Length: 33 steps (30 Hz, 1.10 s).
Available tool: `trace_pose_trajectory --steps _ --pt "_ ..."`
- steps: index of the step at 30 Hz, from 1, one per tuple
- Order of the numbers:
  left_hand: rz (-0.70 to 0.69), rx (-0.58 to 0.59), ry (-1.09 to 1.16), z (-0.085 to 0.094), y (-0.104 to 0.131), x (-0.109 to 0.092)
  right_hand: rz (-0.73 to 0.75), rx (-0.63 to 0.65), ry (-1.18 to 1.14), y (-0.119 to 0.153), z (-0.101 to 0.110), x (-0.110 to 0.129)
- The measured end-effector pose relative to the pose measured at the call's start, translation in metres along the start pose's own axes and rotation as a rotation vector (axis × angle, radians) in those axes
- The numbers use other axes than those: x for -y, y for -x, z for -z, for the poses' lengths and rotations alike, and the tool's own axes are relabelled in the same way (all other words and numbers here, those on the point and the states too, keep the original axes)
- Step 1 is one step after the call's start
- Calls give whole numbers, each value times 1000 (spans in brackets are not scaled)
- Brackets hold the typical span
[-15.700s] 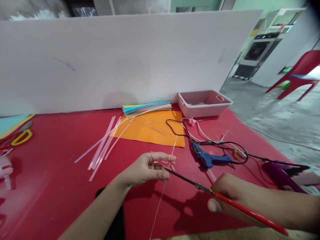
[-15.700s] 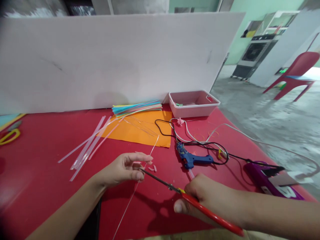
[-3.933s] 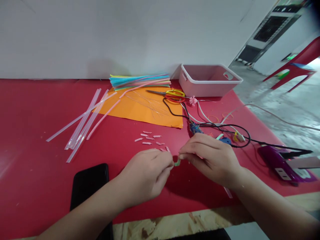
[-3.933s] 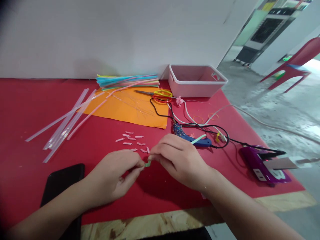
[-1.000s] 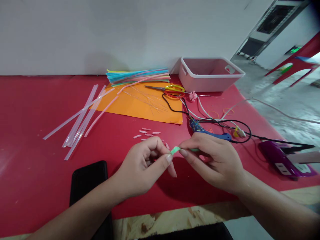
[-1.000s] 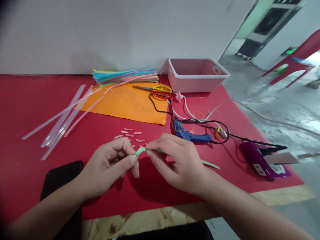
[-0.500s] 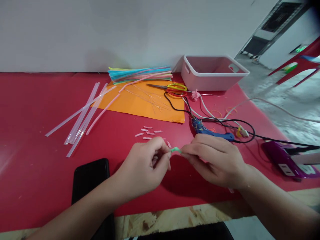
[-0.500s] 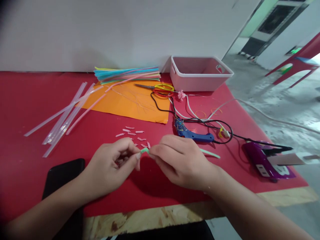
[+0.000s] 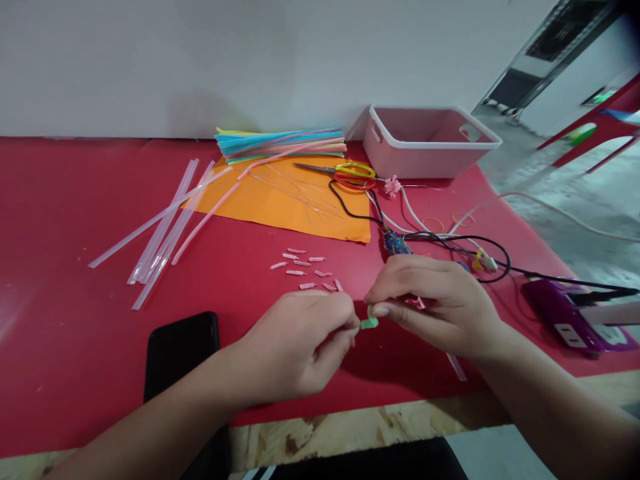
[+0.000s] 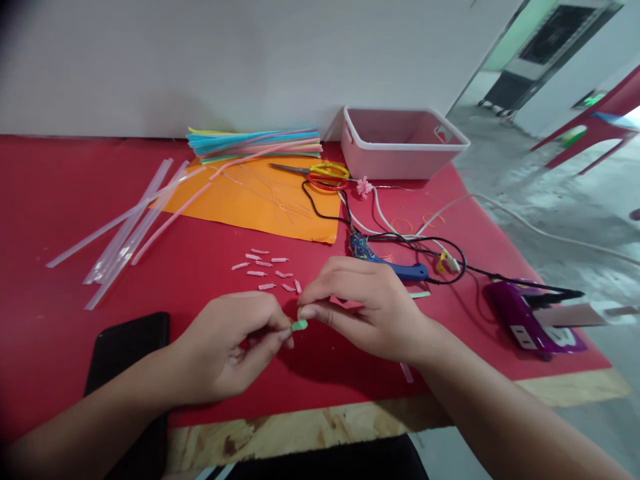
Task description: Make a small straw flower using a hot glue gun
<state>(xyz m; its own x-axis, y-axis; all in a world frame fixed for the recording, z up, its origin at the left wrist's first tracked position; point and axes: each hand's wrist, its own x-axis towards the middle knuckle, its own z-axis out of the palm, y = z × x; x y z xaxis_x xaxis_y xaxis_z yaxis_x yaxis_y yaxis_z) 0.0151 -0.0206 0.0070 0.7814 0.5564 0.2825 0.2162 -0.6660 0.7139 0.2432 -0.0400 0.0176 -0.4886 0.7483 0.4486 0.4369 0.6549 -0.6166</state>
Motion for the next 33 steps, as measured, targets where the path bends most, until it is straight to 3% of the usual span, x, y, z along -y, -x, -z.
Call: trace_pose_trajectory --steps 5,9,18,21,25,29,30,33 --pt "86 -134 136 -1 5 -3 23 -29 84 4 -3 7" --pt "163 -159 156 -3 7 -4 60 -37 224 6 -7 12" --pt "-44 -163 -155 -3 4 -2 -5 -34 169 6 -8 17" --pt "-103 -149 -288 -5 7 2 -81 -22 143 7 -12 19" --pt "-72 -140 -419 -7 8 6 -358 88 -17 2 -12 21" --pt "86 -163 -266 -7 6 7 -489 379 -200 1 17 9" --pt "116 -160 -212 -6 6 7 -495 387 -165 3 28 1" --pt "161 -166 -56 -5 4 8 -563 171 189 15 60 -30"
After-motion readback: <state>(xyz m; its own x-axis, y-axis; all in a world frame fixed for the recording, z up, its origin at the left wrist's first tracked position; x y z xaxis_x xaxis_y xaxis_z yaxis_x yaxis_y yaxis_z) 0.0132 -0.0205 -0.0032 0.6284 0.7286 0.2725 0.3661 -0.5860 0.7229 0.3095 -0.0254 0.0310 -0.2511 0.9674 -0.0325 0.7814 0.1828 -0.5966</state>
